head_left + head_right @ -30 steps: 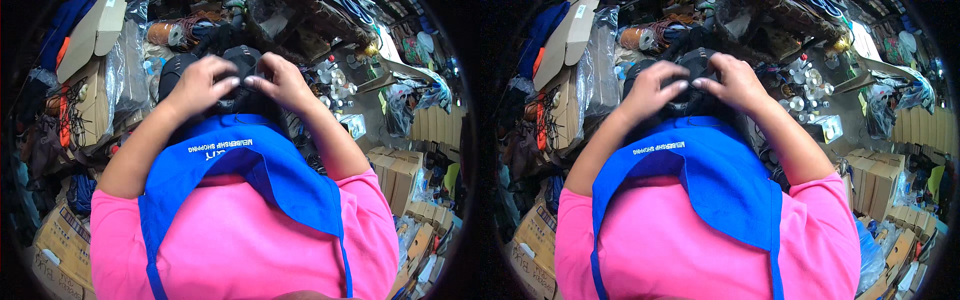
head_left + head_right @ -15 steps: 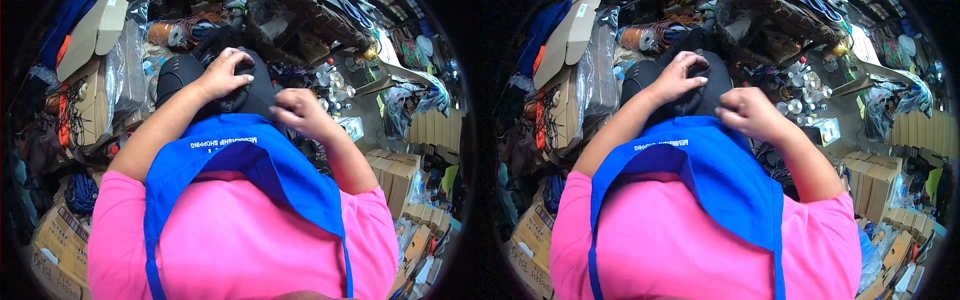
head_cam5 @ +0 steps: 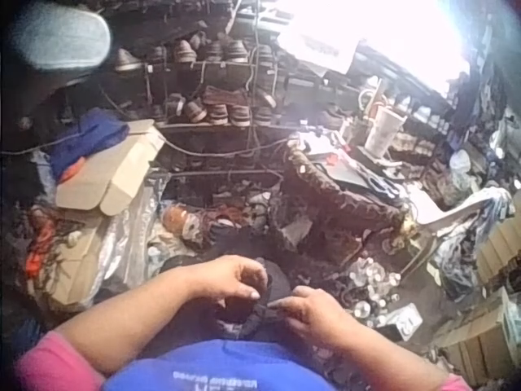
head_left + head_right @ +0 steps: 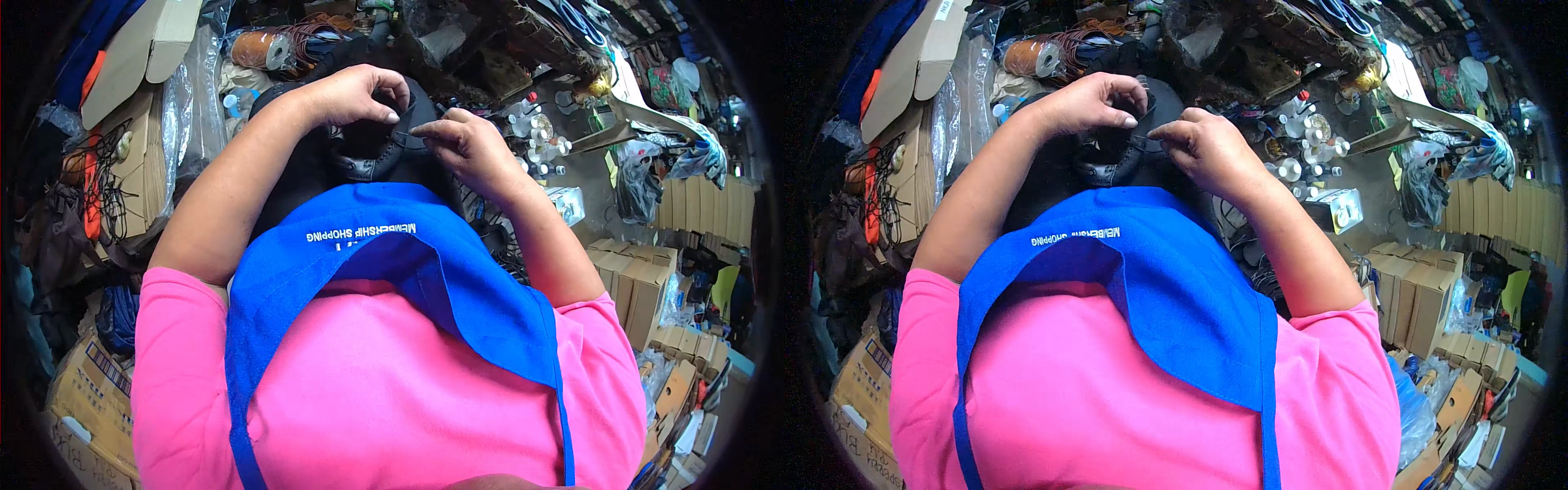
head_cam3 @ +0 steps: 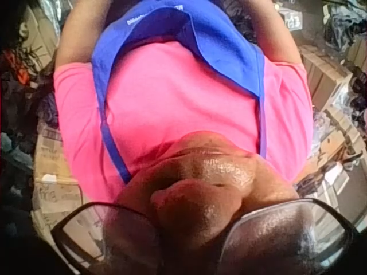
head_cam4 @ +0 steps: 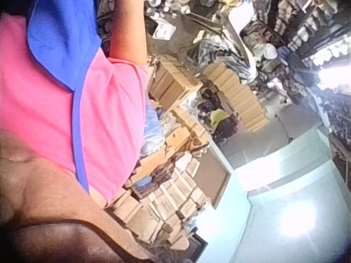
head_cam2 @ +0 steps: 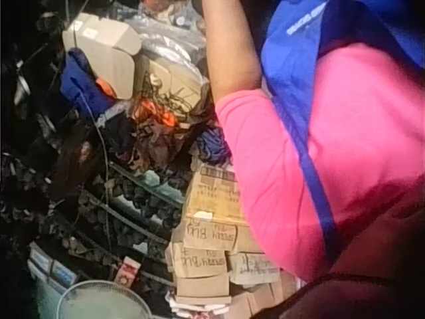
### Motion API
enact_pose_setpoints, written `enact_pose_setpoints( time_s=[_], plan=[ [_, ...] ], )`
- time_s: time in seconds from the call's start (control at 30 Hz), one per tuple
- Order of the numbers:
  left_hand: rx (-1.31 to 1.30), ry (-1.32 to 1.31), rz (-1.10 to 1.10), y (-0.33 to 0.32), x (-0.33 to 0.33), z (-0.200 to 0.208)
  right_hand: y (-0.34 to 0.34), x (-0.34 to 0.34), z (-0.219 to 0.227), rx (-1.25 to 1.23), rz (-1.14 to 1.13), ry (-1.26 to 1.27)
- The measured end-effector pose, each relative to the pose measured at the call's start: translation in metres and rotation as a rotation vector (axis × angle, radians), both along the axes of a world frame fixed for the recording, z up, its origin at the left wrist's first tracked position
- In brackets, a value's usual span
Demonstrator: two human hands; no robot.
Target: Stitching or sewing a black shoe by hand using a needle and thread.
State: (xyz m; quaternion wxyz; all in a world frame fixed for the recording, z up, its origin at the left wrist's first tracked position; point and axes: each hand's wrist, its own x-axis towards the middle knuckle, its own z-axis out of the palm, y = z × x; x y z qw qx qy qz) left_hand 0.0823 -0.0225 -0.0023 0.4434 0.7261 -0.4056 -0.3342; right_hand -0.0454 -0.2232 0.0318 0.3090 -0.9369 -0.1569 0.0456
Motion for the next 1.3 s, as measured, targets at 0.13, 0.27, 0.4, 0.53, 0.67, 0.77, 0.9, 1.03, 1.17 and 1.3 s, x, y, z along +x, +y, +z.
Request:
enact_pose_setpoints(
  time_s=[0.13,0.27,0.4,0.53,0.67,0.77,0.9,1.03,1.17,1.3],
  plan=[
    [0.012,0.036,-0.066,0.005,-0.001,0.006,0.003,0.003,0.005,-0.064,-0.010,0.039],
    [0.030,0.031,-0.081,0.007,-0.002,0.010,0.006,0.003,0.010,-0.102,0.010,0.032],
    [0.032,0.058,-0.097,0.008,0.000,0.008,0.008,0.005,-0.001,-0.089,-0.012,0.056],
    [0.022,0.014,-0.112,0.005,0.001,0.007,0.007,0.009,-0.005,-0.034,0.002,0.053],
    [-0.014,-0.014,-0.128,0.006,0.004,-0.002,-0.008,0.021,-0.014,0.153,0.031,0.232],
    [-0.020,-0.115,-0.153,0.004,0.005,-0.003,-0.016,0.027,-0.023,0.253,0.015,0.371],
    [-0.009,-0.118,-0.152,0.001,0.005,-0.004,-0.026,0.036,-0.035,0.291,0.060,0.467],
    [-0.020,-0.178,-0.112,0.000,0.004,-0.009,-0.028,0.040,-0.046,0.322,0.087,0.436],
    [-0.046,-0.186,-0.099,0.003,0.003,-0.013,-0.012,0.031,-0.043,0.364,-0.018,0.362],
    [-0.050,-0.159,-0.075,0.003,0.000,-0.014,-0.016,0.032,-0.044,0.426,-0.017,0.416]
  ],
)
